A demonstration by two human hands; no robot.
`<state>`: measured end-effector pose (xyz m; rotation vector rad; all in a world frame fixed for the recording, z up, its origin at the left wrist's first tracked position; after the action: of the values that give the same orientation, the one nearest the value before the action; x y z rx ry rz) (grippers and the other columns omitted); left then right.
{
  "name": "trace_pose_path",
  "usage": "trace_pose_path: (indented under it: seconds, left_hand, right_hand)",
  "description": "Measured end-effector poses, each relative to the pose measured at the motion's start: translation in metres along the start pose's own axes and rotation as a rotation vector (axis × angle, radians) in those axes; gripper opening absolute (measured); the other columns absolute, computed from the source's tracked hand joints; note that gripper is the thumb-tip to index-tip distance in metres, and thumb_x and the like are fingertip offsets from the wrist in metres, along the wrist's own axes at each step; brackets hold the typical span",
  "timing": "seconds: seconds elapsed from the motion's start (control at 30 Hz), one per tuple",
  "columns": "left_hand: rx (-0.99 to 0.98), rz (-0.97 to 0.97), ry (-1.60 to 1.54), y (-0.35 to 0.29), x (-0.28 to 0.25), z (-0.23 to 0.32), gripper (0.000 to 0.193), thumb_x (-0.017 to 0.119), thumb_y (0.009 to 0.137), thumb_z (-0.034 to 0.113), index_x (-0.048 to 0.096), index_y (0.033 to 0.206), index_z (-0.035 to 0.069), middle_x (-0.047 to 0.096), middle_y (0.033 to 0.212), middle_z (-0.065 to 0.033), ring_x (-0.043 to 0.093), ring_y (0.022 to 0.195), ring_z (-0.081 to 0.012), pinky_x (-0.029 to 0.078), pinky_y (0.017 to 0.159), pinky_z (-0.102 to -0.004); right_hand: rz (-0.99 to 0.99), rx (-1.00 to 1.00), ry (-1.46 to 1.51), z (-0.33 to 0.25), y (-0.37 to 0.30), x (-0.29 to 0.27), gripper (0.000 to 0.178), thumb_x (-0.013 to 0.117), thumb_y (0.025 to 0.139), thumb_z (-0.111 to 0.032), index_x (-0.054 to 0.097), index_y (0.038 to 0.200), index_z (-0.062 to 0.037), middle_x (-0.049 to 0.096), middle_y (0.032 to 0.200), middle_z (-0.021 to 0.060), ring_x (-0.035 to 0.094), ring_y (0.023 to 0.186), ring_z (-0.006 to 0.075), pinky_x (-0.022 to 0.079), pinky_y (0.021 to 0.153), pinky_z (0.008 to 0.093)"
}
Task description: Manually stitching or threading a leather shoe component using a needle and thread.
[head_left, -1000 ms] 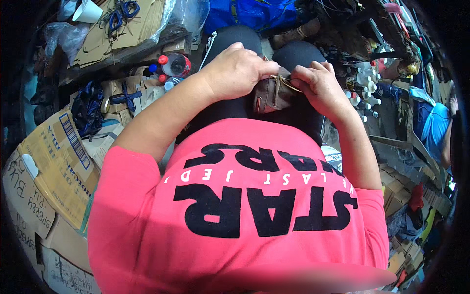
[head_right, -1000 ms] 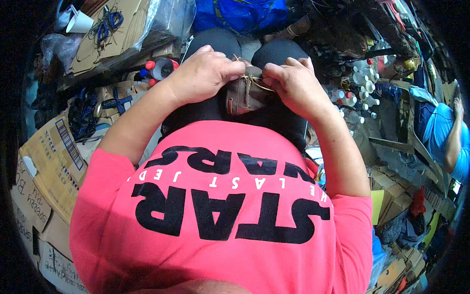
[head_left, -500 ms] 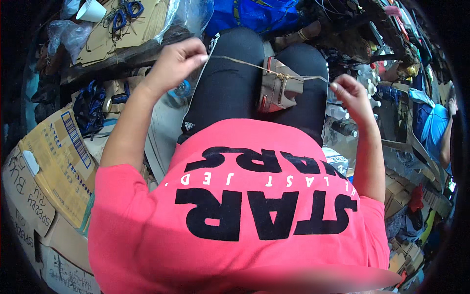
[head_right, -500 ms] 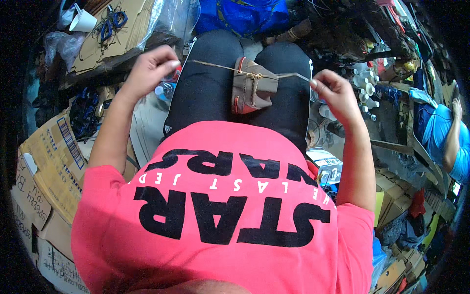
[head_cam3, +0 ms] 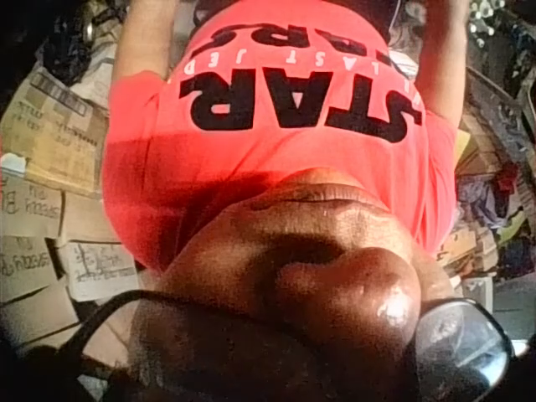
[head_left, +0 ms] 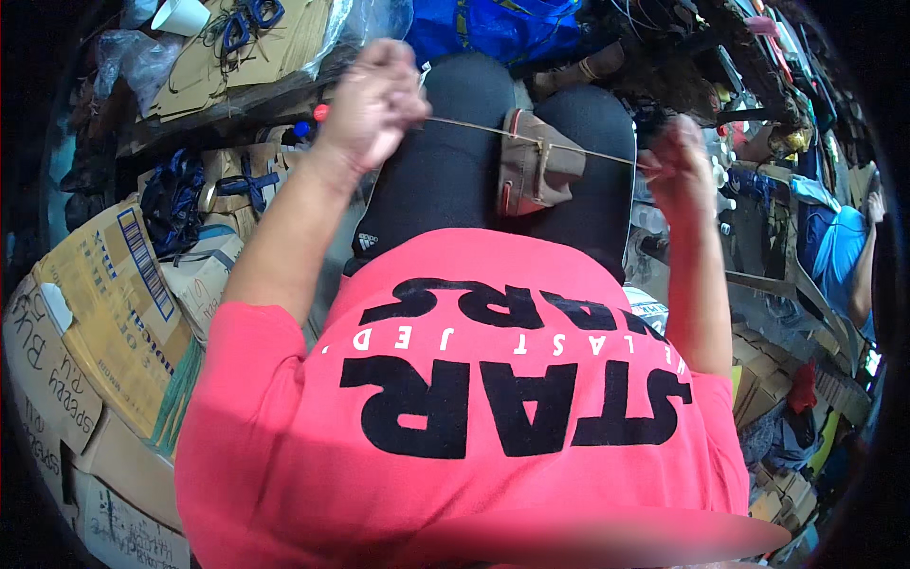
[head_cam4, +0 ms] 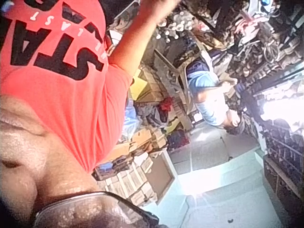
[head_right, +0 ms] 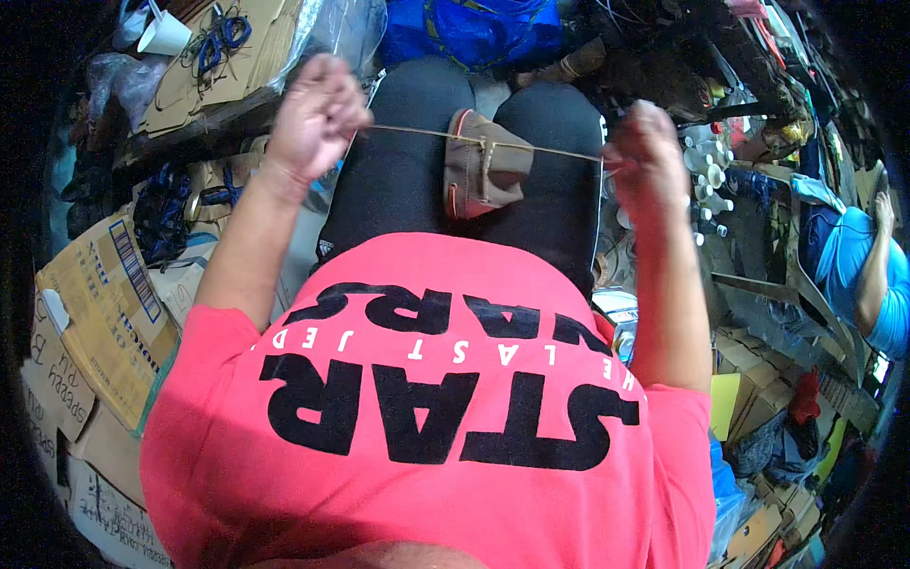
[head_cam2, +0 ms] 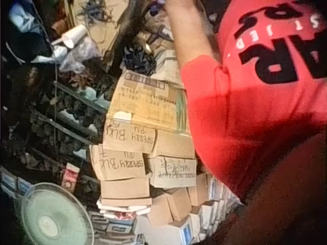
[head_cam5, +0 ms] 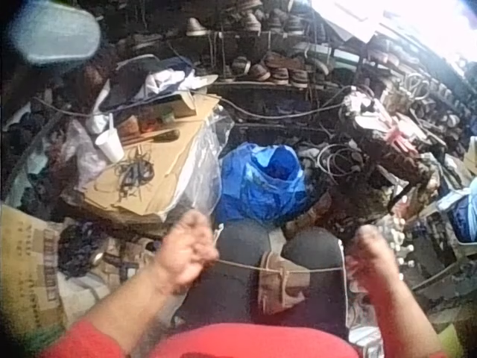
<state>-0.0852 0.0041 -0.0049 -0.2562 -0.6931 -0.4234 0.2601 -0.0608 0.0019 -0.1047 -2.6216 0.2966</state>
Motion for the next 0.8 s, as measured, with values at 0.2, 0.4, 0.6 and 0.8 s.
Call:
trace_pose_path:
  seconds: [0.2, 0.4, 0.6, 0.8]
  left_hand:
    - [-0.04, -0.053, 0.101, 0.013, 0.001, -0.004, 0.012, 0.057, 0.095, 0.022, 0.055, 0.089, 0.013, 0.041, 0.065, 0.0029, 0.037, 0.054, -0.008, 0.035, 0.056, -0.0238]
    - [0.229, -0.6, 1.584, 0.059, 0.08, -0.02, 0.037, 0.069, 0.082, 0.022, 0.063, 0.117, 0.013, 0.061, 0.099, -0.0137, 0.058, 0.096, -0.0296, 0.046, 0.083, -0.0376]
    - [-0.197, -0.978, 1.604, 0.062, 0.109, -0.053, 0.036, 0.077, 0.069, 0.021, 0.068, 0.102, 0.01, 0.064, 0.099, -0.0151, 0.06, 0.097, -0.0321, 0.047, 0.079, -0.04]
    - [-0.096, -0.895, 1.498, 0.054, 0.098, -0.05, 0.038, 0.079, 0.066, 0.019, 0.068, 0.101, 0.01, 0.06, 0.088, -0.0116, 0.059, 0.087, -0.0289, 0.047, 0.076, -0.0386]
  right_hand:
    - [0.132, 0.025, -0.128, -0.002, -0.012, -0.028, 0.016, 0.058, 0.096, -0.027, 0.057, 0.089, -0.0122, 0.045, 0.073, -0.0071, 0.04, 0.064, 0.0041, 0.036, 0.062, 0.0228]
    - [-0.416, 0.04, -1.105, 0.005, 0.007, 0.066, 0.036, 0.064, 0.088, -0.028, 0.063, 0.116, -0.0048, 0.065, 0.105, 0.0076, 0.059, 0.107, 0.0192, 0.045, 0.09, 0.0344]
    - [-0.634, -0.092, -1.667, 0.011, -0.001, 0.091, 0.025, 0.07, 0.077, -0.021, 0.068, 0.099, -0.0073, 0.066, 0.09, 0.0124, 0.061, 0.095, 0.0322, 0.045, 0.081, 0.0429]
    - [-0.479, -0.244, -1.637, 0.014, -0.025, 0.088, 0.023, 0.068, 0.08, -0.017, 0.065, 0.1, -0.0068, 0.061, 0.088, 0.0109, 0.06, 0.09, 0.0291, 0.042, 0.08, 0.0403]
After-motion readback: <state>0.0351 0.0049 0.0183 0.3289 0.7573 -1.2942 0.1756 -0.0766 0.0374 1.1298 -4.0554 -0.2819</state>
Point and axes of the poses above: each hand's wrist, its own y-axis towards the middle knuckle, its own x-axis out of the palm, z = x × y, the point moved 5 cm from there along y, towards the middle knuckle
